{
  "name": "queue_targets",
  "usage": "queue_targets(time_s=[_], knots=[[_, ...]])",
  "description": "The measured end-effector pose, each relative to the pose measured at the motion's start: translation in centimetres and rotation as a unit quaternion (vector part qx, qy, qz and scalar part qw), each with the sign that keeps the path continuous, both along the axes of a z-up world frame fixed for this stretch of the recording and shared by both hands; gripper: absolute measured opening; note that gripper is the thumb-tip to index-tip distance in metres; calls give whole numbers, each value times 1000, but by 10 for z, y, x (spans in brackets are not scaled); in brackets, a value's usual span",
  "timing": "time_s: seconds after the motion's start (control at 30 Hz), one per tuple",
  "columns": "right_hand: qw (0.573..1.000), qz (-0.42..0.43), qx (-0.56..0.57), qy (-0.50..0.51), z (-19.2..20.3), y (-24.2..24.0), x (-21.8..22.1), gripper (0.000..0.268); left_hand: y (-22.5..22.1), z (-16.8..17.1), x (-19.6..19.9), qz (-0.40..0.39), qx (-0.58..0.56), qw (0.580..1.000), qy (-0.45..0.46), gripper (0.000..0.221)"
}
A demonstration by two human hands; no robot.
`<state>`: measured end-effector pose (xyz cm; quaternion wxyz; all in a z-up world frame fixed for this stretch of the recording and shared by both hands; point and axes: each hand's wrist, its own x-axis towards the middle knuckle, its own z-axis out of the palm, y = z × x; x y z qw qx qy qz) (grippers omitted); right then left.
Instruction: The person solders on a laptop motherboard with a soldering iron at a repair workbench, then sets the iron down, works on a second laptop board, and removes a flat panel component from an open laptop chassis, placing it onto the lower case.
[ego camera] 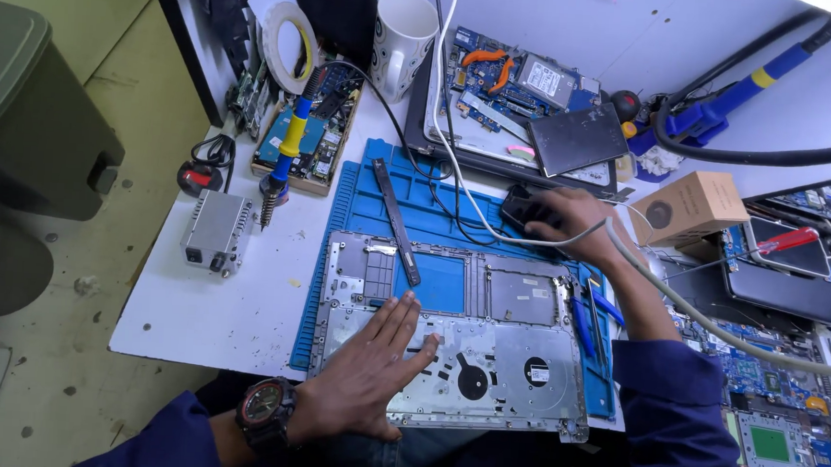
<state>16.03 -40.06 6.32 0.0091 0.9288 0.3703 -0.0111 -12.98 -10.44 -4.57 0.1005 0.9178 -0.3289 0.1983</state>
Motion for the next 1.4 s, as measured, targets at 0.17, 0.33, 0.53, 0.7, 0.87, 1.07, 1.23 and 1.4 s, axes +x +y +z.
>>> queue_targets(time_s=[0.17,0.33,0.53,0.7,0.87,1.07,1.23,1.4], knots=[[995,-10,9,-96,36,14,17,35,0,5,2,3,1,1000,15,166],[990,18,-59,-124,15,22,34,69,2,22,-6,-3,53,993,105,155],[982,47,-50,-175,8,23,34,84,4,31,-8,2,63,992,112,153],[991,67,46,-105,20,19,35,61,5,27,-6,12,11,999,42,170],[996,-33,73,-39,43,23,59,65,2,19,-6,6,34,997,74,161],[992,-68,-102,-38,55,40,70,107,1,14,-4,8,8,999,49,167],[978,29,-130,-162,45,27,80,124,1,11,-5,7,3,999,46,168],[981,-143,91,-91,78,23,53,116,1,7,-4,5,-15,999,39,169]])
